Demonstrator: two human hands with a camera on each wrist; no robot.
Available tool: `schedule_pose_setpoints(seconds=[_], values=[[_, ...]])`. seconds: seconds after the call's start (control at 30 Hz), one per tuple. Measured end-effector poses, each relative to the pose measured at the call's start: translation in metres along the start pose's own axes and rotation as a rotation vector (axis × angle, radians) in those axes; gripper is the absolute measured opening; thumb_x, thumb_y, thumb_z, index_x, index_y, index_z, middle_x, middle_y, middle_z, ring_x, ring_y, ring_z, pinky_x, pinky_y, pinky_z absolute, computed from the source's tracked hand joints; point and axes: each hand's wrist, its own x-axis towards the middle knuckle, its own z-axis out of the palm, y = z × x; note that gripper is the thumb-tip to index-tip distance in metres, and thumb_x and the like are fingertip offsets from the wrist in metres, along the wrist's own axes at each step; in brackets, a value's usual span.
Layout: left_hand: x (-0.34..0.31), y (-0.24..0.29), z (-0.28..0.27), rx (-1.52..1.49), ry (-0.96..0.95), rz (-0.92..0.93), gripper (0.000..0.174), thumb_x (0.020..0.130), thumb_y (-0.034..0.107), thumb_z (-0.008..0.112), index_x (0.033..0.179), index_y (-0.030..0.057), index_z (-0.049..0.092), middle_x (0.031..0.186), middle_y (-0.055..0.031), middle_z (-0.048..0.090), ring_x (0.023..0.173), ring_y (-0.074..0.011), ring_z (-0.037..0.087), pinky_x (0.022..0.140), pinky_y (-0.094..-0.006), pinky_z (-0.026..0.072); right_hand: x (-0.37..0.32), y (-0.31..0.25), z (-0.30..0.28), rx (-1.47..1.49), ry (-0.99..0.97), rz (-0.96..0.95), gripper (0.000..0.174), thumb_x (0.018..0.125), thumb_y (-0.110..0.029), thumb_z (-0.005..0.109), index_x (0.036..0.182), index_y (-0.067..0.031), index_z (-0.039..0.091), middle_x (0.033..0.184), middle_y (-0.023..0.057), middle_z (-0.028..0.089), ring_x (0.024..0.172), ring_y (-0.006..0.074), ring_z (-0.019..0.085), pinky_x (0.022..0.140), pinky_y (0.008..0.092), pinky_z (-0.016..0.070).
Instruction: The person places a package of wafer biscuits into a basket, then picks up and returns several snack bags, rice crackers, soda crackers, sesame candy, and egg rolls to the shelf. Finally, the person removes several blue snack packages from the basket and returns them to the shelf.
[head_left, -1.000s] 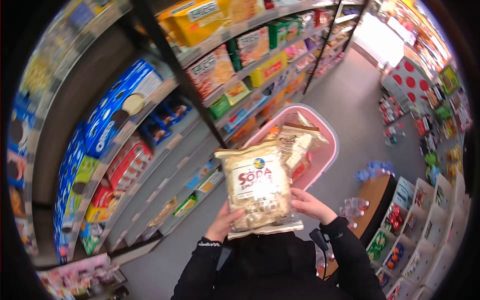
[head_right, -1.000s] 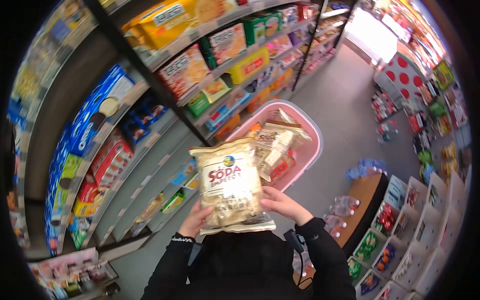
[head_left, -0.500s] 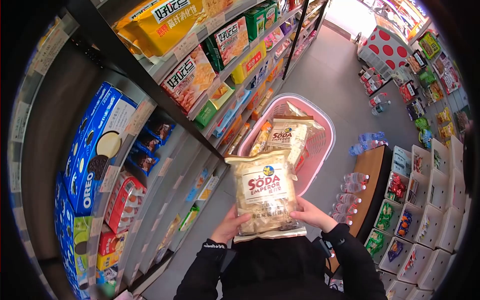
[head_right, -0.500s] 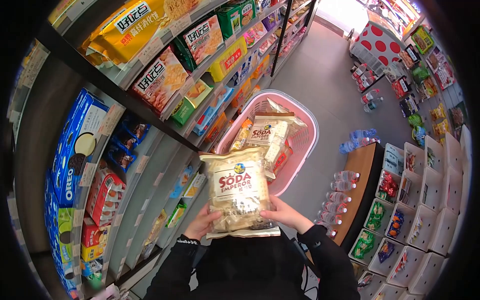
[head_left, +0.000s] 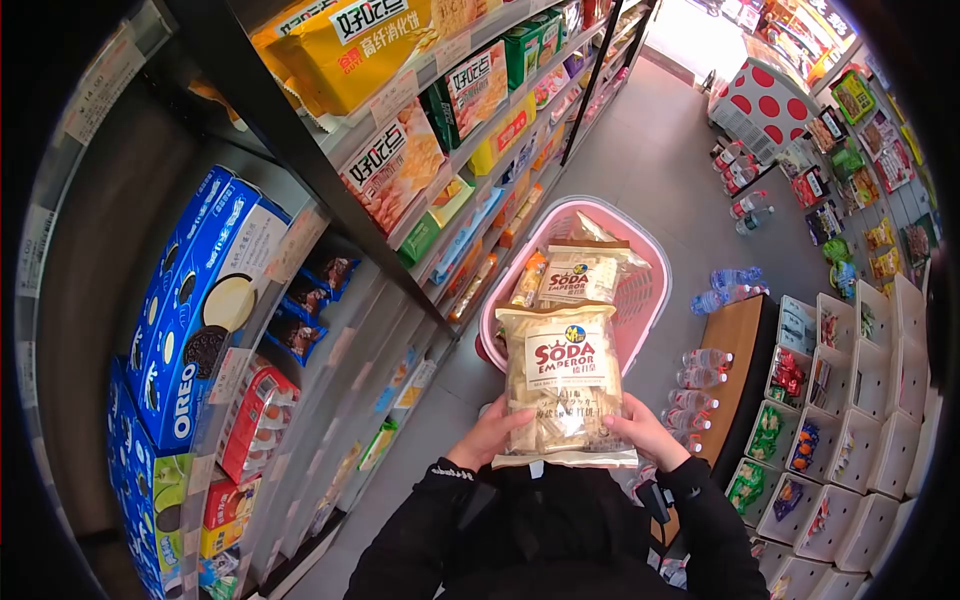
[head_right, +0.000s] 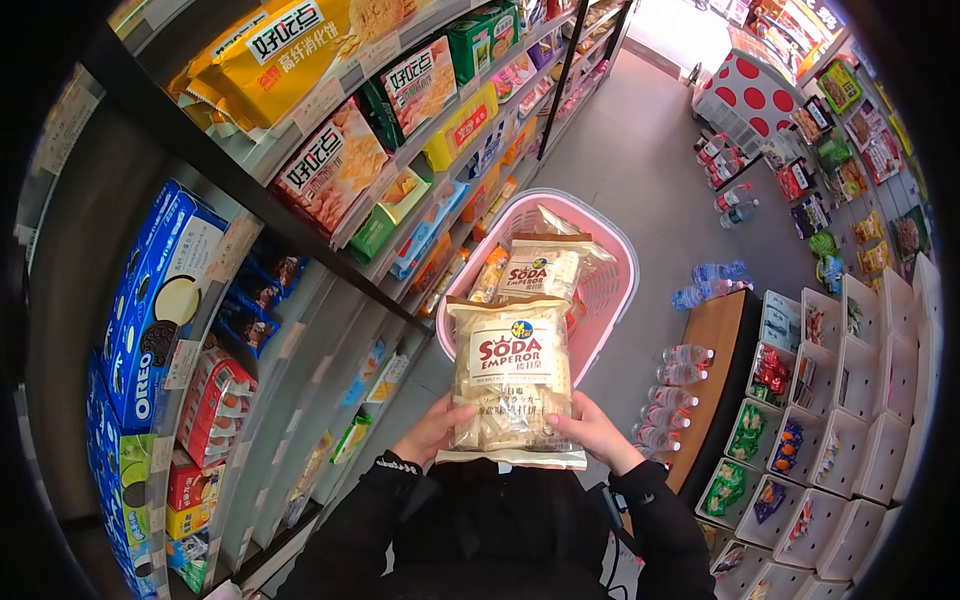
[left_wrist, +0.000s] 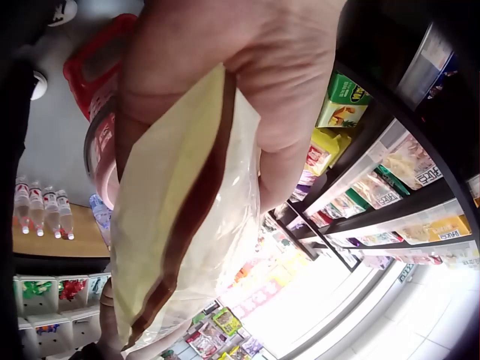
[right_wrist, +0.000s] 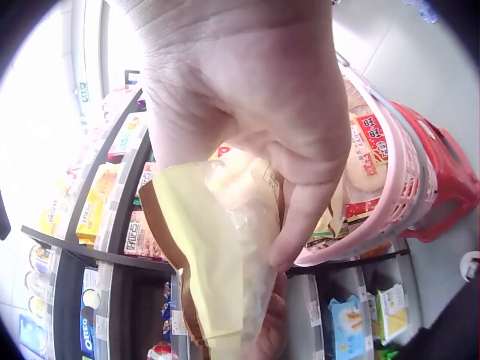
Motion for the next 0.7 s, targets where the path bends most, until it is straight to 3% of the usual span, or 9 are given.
schedule_pose_setpoints(seconds=[0.17,0.3,0.33,0.43,0.53,0.57,0.63,0.7], values=[[0.013,0.015,0.013,0.007,-0.033,-0.032,0.06,0.079,0.017,0.056,0.126,0.0037,0.022,0.12,-0.0082,0.039,0.108,-0.0182,0.042,0.089,-0.0313,0.0368,0.007,-0.007,-0.013,-0.031,0.05,-0.028,0.052,0.077,-0.017,0.059,0.116,0.0033,0.032,0.111,0.01,0.048,0.098,0.0139,0.049,0.084,0.028,0.0393],[0.038,0.031,0.016,0.146,-0.061,-0.075,0.049,0.079,0.019,0.056,0.119,-0.0001,0.034,0.112,-0.0082,0.047,0.1,-0.0153,0.048,0.084,-0.0286,0.0407,0.012,-0.017,-0.029,-0.029,0.066,-0.079,0.049,0.078,-0.016,0.057,0.115,0.0037,0.033,0.109,0.01,0.049,0.097,0.0144,0.049,0.083,0.0283,0.0396],[0.045,0.036,0.019,0.212,0.006,-0.07,0.045,0.078,0.02,0.058,0.113,-0.0027,0.04,0.106,-0.0084,0.051,0.094,-0.0144,0.052,0.081,-0.0277,0.043,0.02,-0.009,-0.041,-0.002,0.098,-0.084,0.046,0.079,-0.015,0.057,0.114,0.0045,0.035,0.106,0.0103,0.05,0.095,0.014,0.05,0.081,0.0274,0.0409],[0.073,0.047,0.016,0.403,0.155,-0.008,0.051,0.076,0.024,0.061,0.112,-0.0058,0.041,0.103,-0.0103,0.052,0.092,-0.0153,0.052,0.078,-0.0268,0.0432,0.034,-0.022,-0.043,0.076,0.093,-0.163,0.042,0.079,-0.013,0.056,0.112,0.0049,0.037,0.104,0.0105,0.051,0.091,0.0134,0.052,0.079,0.0261,0.0424],[0.11,0.05,-0.007,0.667,0.275,0.206,0.05,0.076,0.027,0.06,0.111,-0.0043,0.043,0.098,-0.0098,0.055,0.084,-0.0115,0.054,0.072,-0.0237,0.0447,0.058,-0.028,-0.046,0.093,0.132,-0.215,0.038,0.079,-0.012,0.055,0.109,0.0046,0.038,0.103,0.0101,0.051,0.088,0.0129,0.053,0.077,0.0256,0.0433],[0.113,0.05,-0.004,0.871,0.534,0.285,0.049,0.074,0.027,0.062,0.107,-0.0046,0.045,0.097,-0.0121,0.055,0.085,-0.0139,0.054,0.071,-0.0254,0.0441,0.067,-0.029,-0.048,0.088,0.156,-0.255,0.038,0.079,-0.013,0.055,0.109,0.0045,0.039,0.103,0.0098,0.051,0.088,0.0128,0.053,0.077,0.0257,0.0433],[0.123,0.052,-0.021,1.406,0.766,0.512,0.041,0.073,0.023,0.061,0.102,-0.0027,0.049,0.092,-0.0143,0.055,0.081,-0.0189,0.055,0.07,-0.0284,0.0439,0.088,-0.028,-0.05,0.063,0.153,-0.281,0.038,0.078,-0.012,0.056,0.108,0.0042,0.038,0.101,0.0101,0.052,0.087,0.0131,0.053,0.077,0.0256,0.0433],[0.116,0.052,-0.005,1.528,0.886,0.586,0.036,0.073,0.02,0.058,0.101,-0.0016,0.05,0.09,-0.0147,0.054,0.079,-0.0213,0.055,0.069,-0.0293,0.0438,0.105,-0.026,-0.047,0.09,0.276,-0.282,0.039,0.077,-0.011,0.058,0.106,0.0037,0.036,0.099,0.0109,0.052,0.086,0.0142,0.053,0.074,0.0252,0.044]])
